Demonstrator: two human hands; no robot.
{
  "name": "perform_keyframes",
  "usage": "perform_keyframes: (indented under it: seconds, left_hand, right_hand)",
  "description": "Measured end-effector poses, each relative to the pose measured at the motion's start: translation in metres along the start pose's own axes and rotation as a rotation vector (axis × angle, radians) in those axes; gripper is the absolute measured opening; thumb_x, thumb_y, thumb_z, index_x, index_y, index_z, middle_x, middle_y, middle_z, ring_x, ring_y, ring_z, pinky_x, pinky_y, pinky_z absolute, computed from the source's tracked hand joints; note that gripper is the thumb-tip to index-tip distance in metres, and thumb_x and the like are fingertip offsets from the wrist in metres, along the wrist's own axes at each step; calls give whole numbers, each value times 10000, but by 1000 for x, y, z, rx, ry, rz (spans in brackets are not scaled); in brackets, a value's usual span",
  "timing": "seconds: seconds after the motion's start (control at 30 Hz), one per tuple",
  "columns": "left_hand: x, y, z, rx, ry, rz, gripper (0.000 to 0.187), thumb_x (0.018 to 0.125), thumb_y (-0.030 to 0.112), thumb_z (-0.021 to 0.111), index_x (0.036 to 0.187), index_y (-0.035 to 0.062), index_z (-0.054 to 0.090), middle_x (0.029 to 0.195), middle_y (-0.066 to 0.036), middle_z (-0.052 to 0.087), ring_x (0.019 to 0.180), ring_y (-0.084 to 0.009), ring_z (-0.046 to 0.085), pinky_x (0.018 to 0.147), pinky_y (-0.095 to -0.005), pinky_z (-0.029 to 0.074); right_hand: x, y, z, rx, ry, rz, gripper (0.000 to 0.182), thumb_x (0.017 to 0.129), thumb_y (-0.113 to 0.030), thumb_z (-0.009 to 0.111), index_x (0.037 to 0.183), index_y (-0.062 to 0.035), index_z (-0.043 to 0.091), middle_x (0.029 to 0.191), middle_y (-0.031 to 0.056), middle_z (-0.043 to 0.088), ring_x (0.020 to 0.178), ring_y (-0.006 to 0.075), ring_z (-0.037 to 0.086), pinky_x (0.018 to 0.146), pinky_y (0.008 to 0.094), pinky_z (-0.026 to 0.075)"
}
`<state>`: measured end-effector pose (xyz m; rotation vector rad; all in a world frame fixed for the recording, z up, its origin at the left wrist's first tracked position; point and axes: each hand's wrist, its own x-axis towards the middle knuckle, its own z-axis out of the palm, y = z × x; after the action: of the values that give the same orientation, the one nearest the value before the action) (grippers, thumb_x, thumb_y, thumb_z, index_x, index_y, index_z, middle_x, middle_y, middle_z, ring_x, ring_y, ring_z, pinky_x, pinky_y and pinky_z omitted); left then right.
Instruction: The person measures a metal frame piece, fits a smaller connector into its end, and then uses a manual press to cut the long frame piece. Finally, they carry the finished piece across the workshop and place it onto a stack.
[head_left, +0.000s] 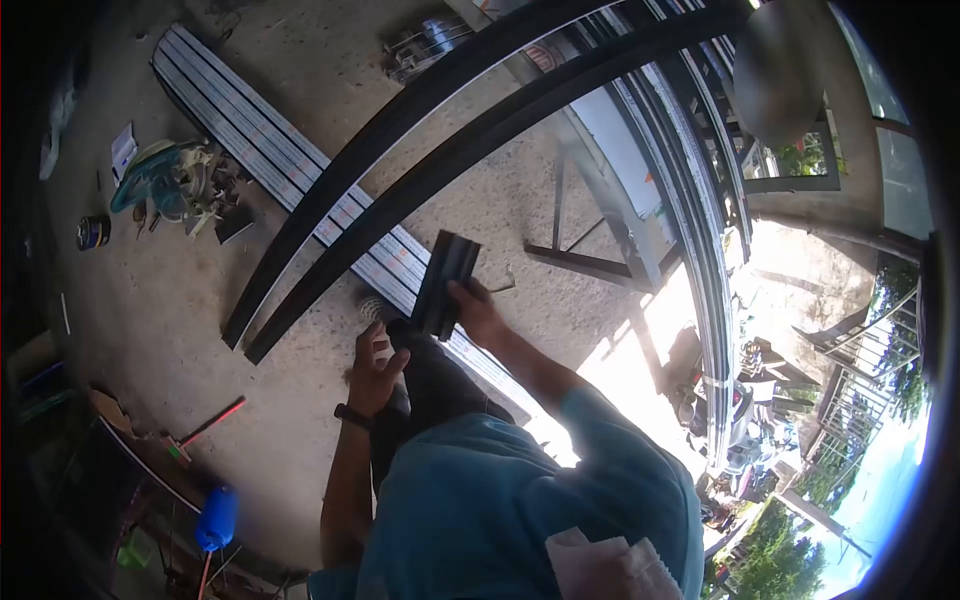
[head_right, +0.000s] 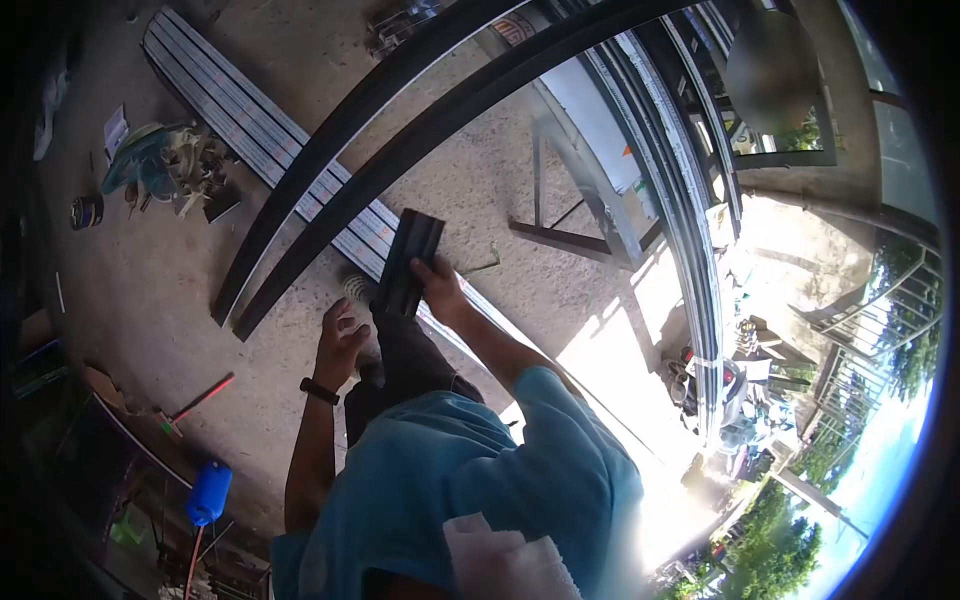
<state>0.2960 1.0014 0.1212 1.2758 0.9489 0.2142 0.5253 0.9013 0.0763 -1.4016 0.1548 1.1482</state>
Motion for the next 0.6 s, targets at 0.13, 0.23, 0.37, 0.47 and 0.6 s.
perform_keyframes:
  seconds: [0.13, 0.23, 0.37, 0.47, 0.6]
  left_hand:
    - [-19, -59, -30, 110, 46, -93, 602, 887, 220, 755, 1372, 24, 457, 1298, -131, 532, 1057, -224, 611, 828, -353, 547]
    - [-68, -113, -72, 274, 115, -275, 532, 886, 277, 761, 1285, 7, 535, 1224, -126, 590, 983, -212, 657, 846, -349, 540]
    - [-154, -197, -131, 496, 175, -464, 533, 850, 356, 777, 1219, 15, 598, 1207, -172, 647, 940, -267, 692, 853, -383, 545]
    - [-188, -189, -150, 513, 242, -630, 547, 861, 413, 746, 1216, 21, 607, 1151, -176, 687, 1024, -288, 685, 889, -376, 537]
    - [-210, -196, -147, 274, 447, -626, 540, 865, 418, 740, 1208, 21, 612, 1150, -163, 691, 1056, -275, 675, 902, -388, 535]
  right_hand:
    - [89, -115, -146, 450, 647, -353, 406, 999, -307, 588, 1241, 18, 562, 1170, 160, 641, 992, 275, 659, 796, 390, 566]
    - [135, -183, -240, 616, 613, -624, 461, 1015, -378, 505, 1309, -22, 497, 1285, 181, 563, 1094, 328, 619, 826, 446, 577]
    - [130, -229, -283, 209, 522, -266, 615, 996, -587, 388, 1055, 4, 550, 820, 163, 603, 630, 330, 625, 525, 465, 533]
    - [117, -242, -282, 117, 366, 90, 833, 900, -829, 154, 703, -81, 463, 528, 27, 357, 406, 163, 299, 369, 268, 251]
    - [141, -207, -205, -641, 567, -108, 714, 949, -679, 468, 1092, 3, 623, 749, 94, 638, 634, 184, 629, 495, 295, 482]
